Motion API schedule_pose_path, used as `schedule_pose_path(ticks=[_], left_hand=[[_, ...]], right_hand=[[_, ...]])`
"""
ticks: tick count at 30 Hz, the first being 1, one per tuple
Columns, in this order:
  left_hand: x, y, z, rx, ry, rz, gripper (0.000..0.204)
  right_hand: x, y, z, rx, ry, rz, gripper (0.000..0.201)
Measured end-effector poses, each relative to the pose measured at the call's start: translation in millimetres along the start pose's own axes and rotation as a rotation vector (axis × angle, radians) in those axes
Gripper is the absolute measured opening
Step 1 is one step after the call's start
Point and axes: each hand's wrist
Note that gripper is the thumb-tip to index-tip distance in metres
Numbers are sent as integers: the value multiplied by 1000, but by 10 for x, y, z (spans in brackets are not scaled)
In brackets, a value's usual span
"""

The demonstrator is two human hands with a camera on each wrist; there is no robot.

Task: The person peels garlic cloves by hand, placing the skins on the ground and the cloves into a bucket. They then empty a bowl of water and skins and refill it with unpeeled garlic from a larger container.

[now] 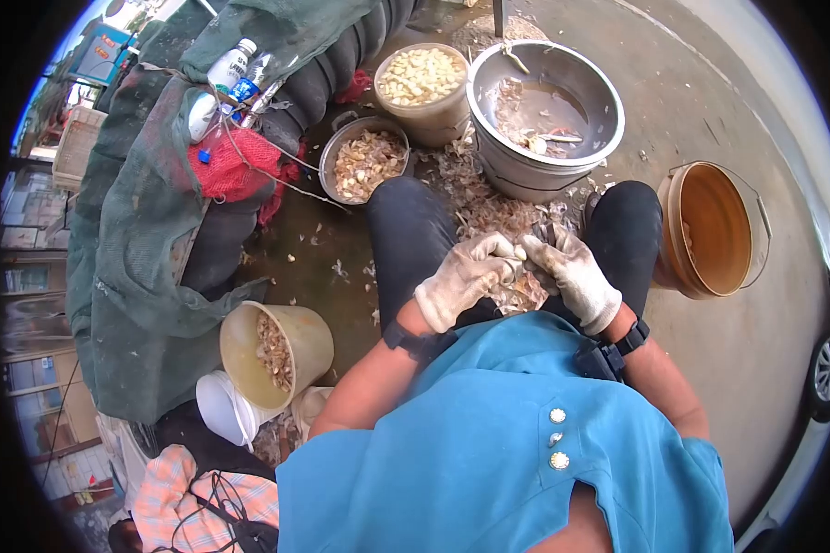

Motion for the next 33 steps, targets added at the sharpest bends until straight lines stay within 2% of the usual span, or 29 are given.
schedule_pose_path(ticks=[2, 4, 5, 7, 8, 10, 11, 13, 16, 18, 20, 21, 22, 24, 28, 30, 32, 33], left_hand=[[-1, -11, 26, -9, 49, -79, 13], [25, 0, 40, -28, -72, 151, 12], [9, -8, 40, -28, -69, 150, 12], [-40, -34, 40, -31, 89, 43, 13], [-29, -17, 44, -30, 92, 42, 13], [23, 44, 57, 84, 54, -74, 16], [88, 83, 69, 84, 56, -75, 16], [218, 154, 87, 103, -103, 53, 19], [41, 139, 29, 51, -38, 83, 19], [120, 173, 38, 27, -96, 50, 18], [149, 227, 39, -14, 9, -3, 18], [148, 272, 48, 63, -126, 34, 21], [164, 274, 53, 62, -124, 32, 21], [148, 244, 61, 3, -211, 74, 25], [270, 239, 135, 18, -192, 81, 26], [255, 179, 210, 121, 0, -8, 25], [191, 56, 185, 84, -41, 0, 21], [118, -1, 173, 46, -19, 124, 21]], right_hand=[[12, 19, 15, -34, -2, -46, 20], [-14, 27, 34, -39, 54, -179, 21], [3, 6, 29, -39, 51, -178, 21], [57, -47, 11, -111, 69, -287, 22], [37, -22, 23, -112, 66, -286, 22], [-7, 45, 60, -16, -59, 35, 21], [56, -17, 15, -28, -70, 161, 20], [14, 111, 54, 0, -93, 144, 19], [-36, 155, 96, 22, -126, 149, 23], [-42, 159, 96, 65, -129, 320, 26], [-49, 164, 101, 79, -152, 361, 27], [-57, 167, 94, 90, -176, 402, 27], [-62, 169, 90, 102, -200, 441, 27], [-47, 162, 83, 101, -212, 434, 27], [-128, 192, 118, 170, -230, 464, 24], [-131, 180, 110, 156, -204, 370, 23], [-140, 178, 107, 142, -177, 276, 23], [-155, 181, 106, 130, -141, 193, 23]])
Point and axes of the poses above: each hand's wrist, its own z-axis towards the middle knuckle, its own y-axis out of the back of the hand, x = y × z, and after that the axes turned 5 degrees about -x, right-handed
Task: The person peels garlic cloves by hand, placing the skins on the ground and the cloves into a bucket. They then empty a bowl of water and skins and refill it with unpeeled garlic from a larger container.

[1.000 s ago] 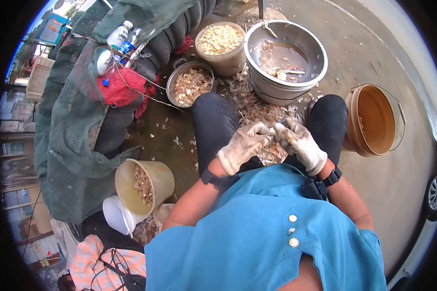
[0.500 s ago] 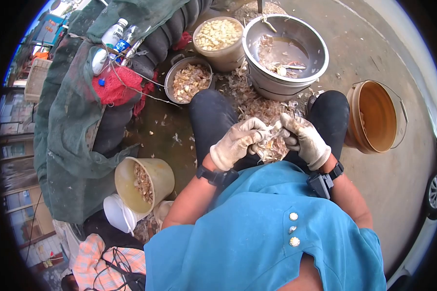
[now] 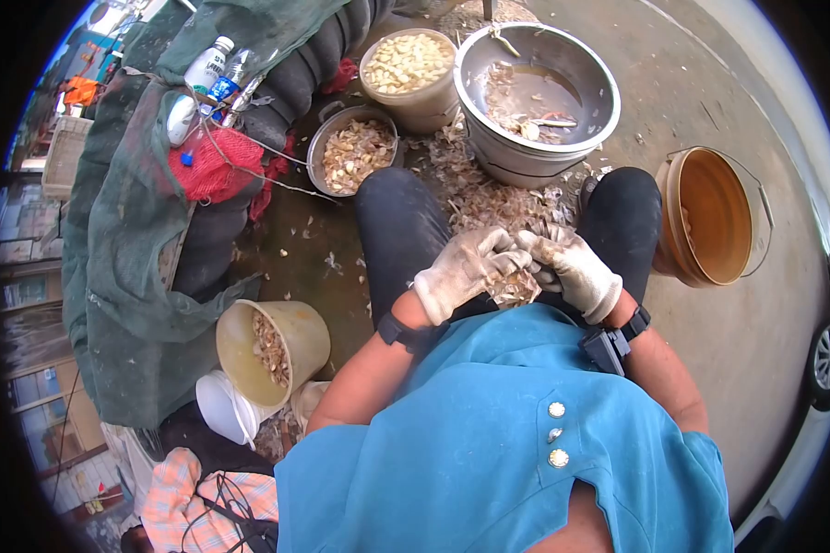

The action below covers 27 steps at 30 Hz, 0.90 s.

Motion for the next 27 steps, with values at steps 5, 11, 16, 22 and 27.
schedule_pose_path(ticks=[5, 11, 16, 22, 27], left_hand=[[-90, -34, -21, 74, 102, -193, 24], [30, 101, -53, 143, -86, -72, 45], [186, 177, 46, -20, -177, -9, 47], [135, 175, 10, -47, 53, -125, 44], [-32, 66, 28, 131, 162, -128, 47]], right_hand=[[81, -66, -41, -68, 62, -210, 25], [128, -56, -85, 7, 31, -165, 26], [18, -18, -30, 120, 57, 27, 26], [12, 7, -47, 103, 10, 246, 31], [9, 11, -12, 62, -32, 327, 31]])
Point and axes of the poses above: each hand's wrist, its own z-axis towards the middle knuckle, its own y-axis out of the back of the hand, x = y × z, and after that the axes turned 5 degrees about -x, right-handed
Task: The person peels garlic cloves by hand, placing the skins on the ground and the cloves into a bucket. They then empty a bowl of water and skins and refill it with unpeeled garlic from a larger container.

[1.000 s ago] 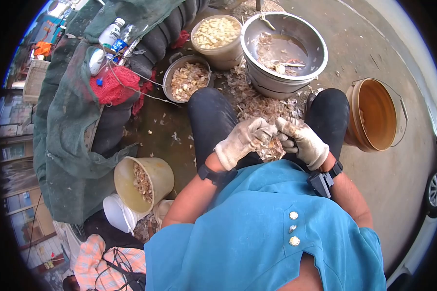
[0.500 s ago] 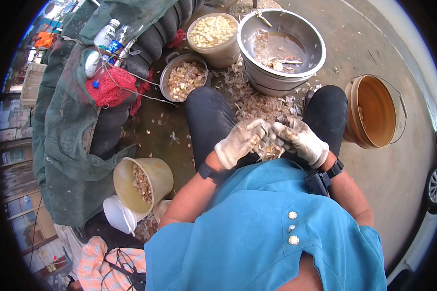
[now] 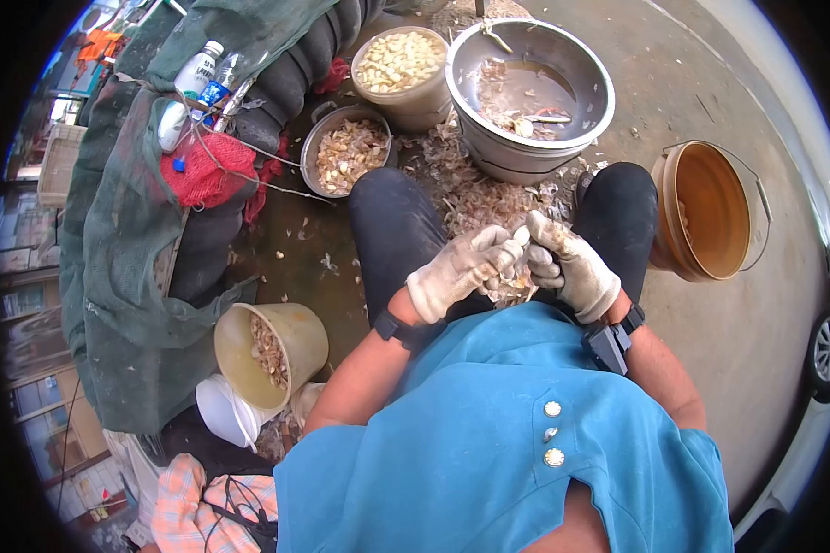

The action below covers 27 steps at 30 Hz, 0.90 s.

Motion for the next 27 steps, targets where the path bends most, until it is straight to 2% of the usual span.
schedule_pose_path(ticks=[2, 4, 5, 6, 8, 9, 11, 12, 14, 16, 18, 20, 21, 23, 24, 26, 27], left_hand=[[106, -15, 60, -35, 9, 54, 44], [233, 10, 114, -75, -385, 271, 33], [217, -42, 120, -97, -451, 191, 22], [180, -47, 112, -96, -452, 192, 22], [121, -24, 88, -131, -31, -181, 20], [133, -1, 95, -131, -30, -180, 20], [131, 19, 103, -117, -67, 48, 17], [109, -19, 89, -117, -66, 48, 17], [53, -129, 63, -136, -30, -149, 13], [169, -84, 114, -171, -36, -74, 10], [190, -63, 110, -205, -41, 2, 7], [144, -41, 63, -141, -323, 558, 23], [107, -74, 69, -140, -324, 558, 23], [30, -144, 90, -14, -529, 392, 8], [56, -112, 106, -12, -528, 392, 8], [133, -40, 133, -44, -760, 909, 12], [153, -37, 136, -43, -760, 909, 12]], right_hand=[[-31, -17, 17, 11, 10, -31, 31], [-56, -30, 23, 17, 22, -31, 26], [-60, -48, 21, -61, 51, -104, 24], [-56, -62, 19, -139, 80, -177, 22], [-25, -72, 9, -180, 82, -244, 20], [-32, -55, 12, -172, 89, -295, 20], [-39, -37, 12, -163, 95, -345, 21], [-41, -30, 9, -155, 66, -314, 22], [-40, -22, 6, -147, 38, -283, 23], [-35, -16, 3, -152, -3, -187, 25], [-41, 2, 1, -163, 8, -230, 26], [-31, 18, -3, -174, 22, -275, 28], [-29, 23, -9, -170, 49, -367, 28], [-9, 22, -11, -167, 78, -458, 29], [7, 15, -12, -156, 63, -477, 30], [0, 38, -4, -147, 48, -492, 31], [-24, 70, 26, -149, 58, -513, 31]])
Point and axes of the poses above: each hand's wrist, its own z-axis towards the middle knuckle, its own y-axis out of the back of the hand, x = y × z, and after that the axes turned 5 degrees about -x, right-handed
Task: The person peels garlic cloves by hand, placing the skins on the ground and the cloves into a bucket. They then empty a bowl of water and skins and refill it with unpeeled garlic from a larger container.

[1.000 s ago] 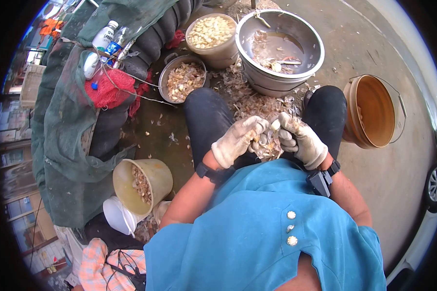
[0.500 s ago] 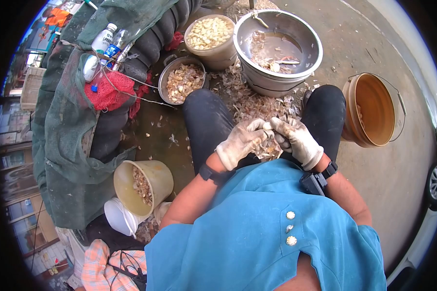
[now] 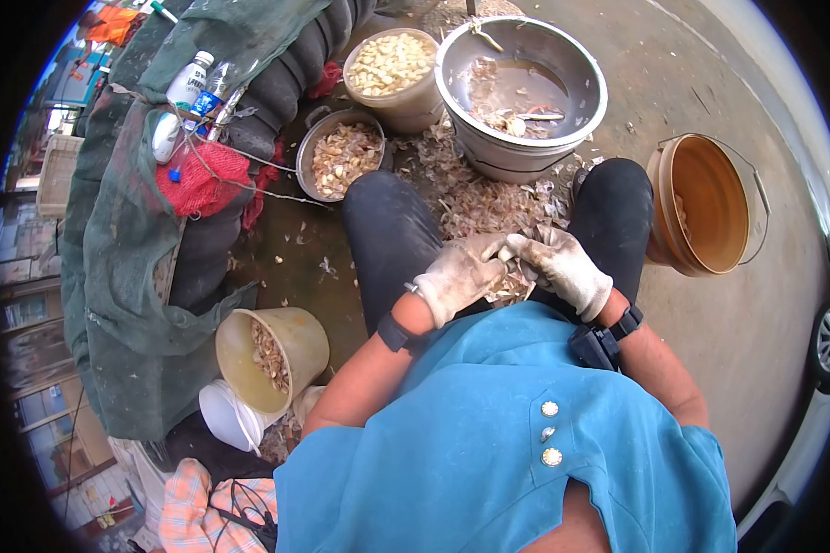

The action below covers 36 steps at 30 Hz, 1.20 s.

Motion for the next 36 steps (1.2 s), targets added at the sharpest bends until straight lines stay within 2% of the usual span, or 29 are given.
schedule_pose_path(ticks=[2, 3, 5, 6, 7, 8, 9, 11, 12, 13, 15, 16, 17, 18, 19, 21, 22, 23, 24, 25, 26, 28, 29, 31, 32, 35, 36], left_hand=[[-1, -18, -22, 41, 325, -208, 12], [23, -39, -36, 44, 323, -206, 12], [127, -107, -90, 76, 361, -17, 11], [192, -131, -118, 76, 356, -14, 11], [263, -142, -133, 49, 122, 176, 10], [262, -120, -99, 22, -115, 364, 9], [251, -113, -73, 22, -122, 370, 9], [187, -122, -35, 10, 108, -111, 10], [152, -108, -52, 44, 356, -108, 10], [135, -85, -27, 45, 353, -107, 10], [98, -41, 20, 126, 572, -104, 5], [145, -45, 1, 126, 571, -102, 5], [230, -63, -40, 116, 500, -86, 8], [245, -54, -38, 106, 430, -71, 14], [248, -37, -51, 108, 429, -71, 14], [164, 35, -13, -36, 681, -575, 27], [180, 30, -16, -53, 713, -582, 35], [231, 17, -39, -51, 713, -582, 35], [306, 1, -76, -93, 667, -748, 34], [347, -9, -101, -136, 620, -914, 34], [310, 9, -80, -180, 655, -920, 35], [214, 65, -11, -174, 659, -990, 36], [197, 80, 4, -169, 658, -1057, 37], [228, 59, 9, -169, 688, -1111, 39], [222, 43, 24, -177, 671, -1145, 39], [150, 41, 84, -177, 652, -1177, 40], [129, 48, 101, -173, 647, -1176, 41]], right_hand=[[-15, -10, 8, -4, 12, -19, 31], [-9, -42, -8, -30, 48, -34, 31], [-39, -30, -8, -58, 88, -50, 32], [-104, 17, 33, -85, 104, -184, 32], [-150, 51, 82, -112, 124, -319, 33], [-147, 30, 85, -116, 113, -274, 32], [-125, 32, 67, -118, 122, -275, 32], [-51, 39, 3, 6, 31, 170, 30], [-44, 53, -10, 65, -9, 394, 28], [-69, 85, -2, 63, -6, 394, 28], [-134, 177, 27, 112, -70, 723, 30], [-137, 238, 34, 105, -74, 761, 30], [-98, 288, 7, 87, -29, 744, 30], [-31, 342, -23, 62, -9, 724, 29], [48, 402, -65, 37, 11, 704, 28], [181, 577, -184, -77, 117, 646, 26], [258, 684, -263, -165, 159, 598, 28], [324, 802, -336, -283, 216, 536, 30], [345, 964, -392, -398, 333, 422, 32], [452, 1094, -491, -549, 370, 333, 33], [485, 1272, -553, -689, 411, 357, 32], [438, 1698, -619, -1035, 461, 267, 30], [417, 1891, -669, -1156, 380, 168, 30], [299, 2104, -733, -1166, 366, 172, 29], [300, 2038, -725, -1167, 365, 171, 29], [329, 1513, -593, -970, 365, 176, 24], [355, 1300, -557, -839, 352, 179, 24]])
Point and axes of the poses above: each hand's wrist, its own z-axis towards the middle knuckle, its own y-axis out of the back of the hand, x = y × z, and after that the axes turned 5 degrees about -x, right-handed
